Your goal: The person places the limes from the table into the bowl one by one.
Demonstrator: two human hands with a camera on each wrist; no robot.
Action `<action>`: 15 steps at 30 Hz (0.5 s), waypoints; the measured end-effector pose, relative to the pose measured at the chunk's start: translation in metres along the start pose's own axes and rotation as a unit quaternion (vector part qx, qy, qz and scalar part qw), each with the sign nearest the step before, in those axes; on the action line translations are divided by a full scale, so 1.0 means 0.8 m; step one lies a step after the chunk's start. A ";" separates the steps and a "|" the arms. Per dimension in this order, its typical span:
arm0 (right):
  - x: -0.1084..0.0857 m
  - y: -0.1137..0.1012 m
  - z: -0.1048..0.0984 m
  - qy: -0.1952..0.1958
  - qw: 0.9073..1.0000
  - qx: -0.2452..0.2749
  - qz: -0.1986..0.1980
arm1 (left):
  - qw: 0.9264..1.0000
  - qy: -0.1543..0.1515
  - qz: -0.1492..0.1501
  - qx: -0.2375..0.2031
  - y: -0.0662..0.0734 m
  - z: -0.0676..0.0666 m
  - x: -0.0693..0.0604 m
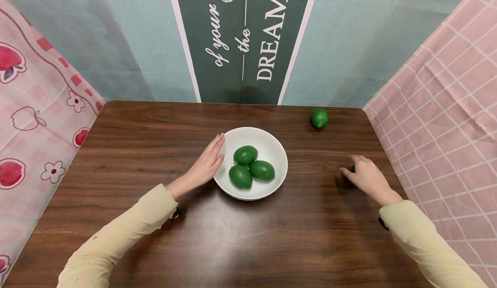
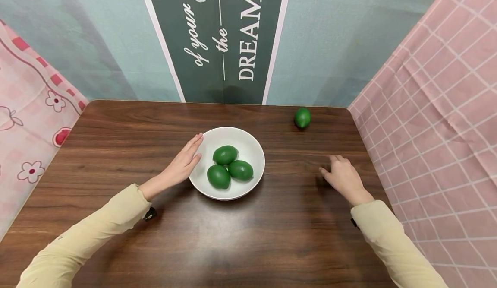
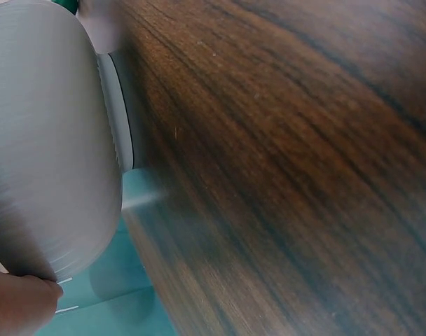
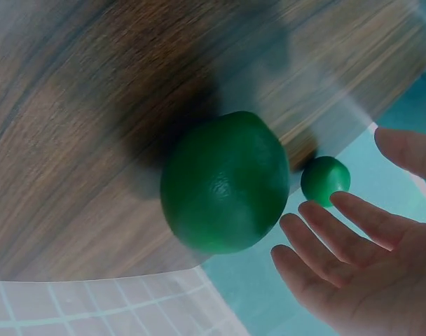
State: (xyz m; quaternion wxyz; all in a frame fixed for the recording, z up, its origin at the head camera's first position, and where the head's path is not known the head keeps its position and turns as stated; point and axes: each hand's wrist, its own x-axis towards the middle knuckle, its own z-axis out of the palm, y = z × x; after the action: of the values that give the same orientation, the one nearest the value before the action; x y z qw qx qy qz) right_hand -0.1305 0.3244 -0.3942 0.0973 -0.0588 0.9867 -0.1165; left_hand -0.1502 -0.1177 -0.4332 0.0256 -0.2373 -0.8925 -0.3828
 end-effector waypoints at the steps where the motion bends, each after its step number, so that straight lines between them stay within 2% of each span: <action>1: -0.001 0.001 0.000 -0.002 1.000 0.002 0.003 | 1.000 0.000 0.000 0.000 0.000 0.000 0.000; 7: -0.005 0.010 -0.002 -0.008 1.000 0.009 0.018 | 1.000 0.001 0.002 0.002 0.000 0.000 0.000; 15: -0.011 0.022 -0.002 0.014 0.999 0.027 0.032 | 1.000 -0.002 0.000 0.003 0.001 -0.001 -0.001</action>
State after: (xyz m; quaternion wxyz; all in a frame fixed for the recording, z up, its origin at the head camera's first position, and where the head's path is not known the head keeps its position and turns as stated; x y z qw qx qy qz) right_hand -0.1243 0.3427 -0.3951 0.0882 -0.0230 0.9858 -0.1412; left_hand -0.1496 -0.1180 -0.4322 0.0247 -0.2378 -0.8937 -0.3796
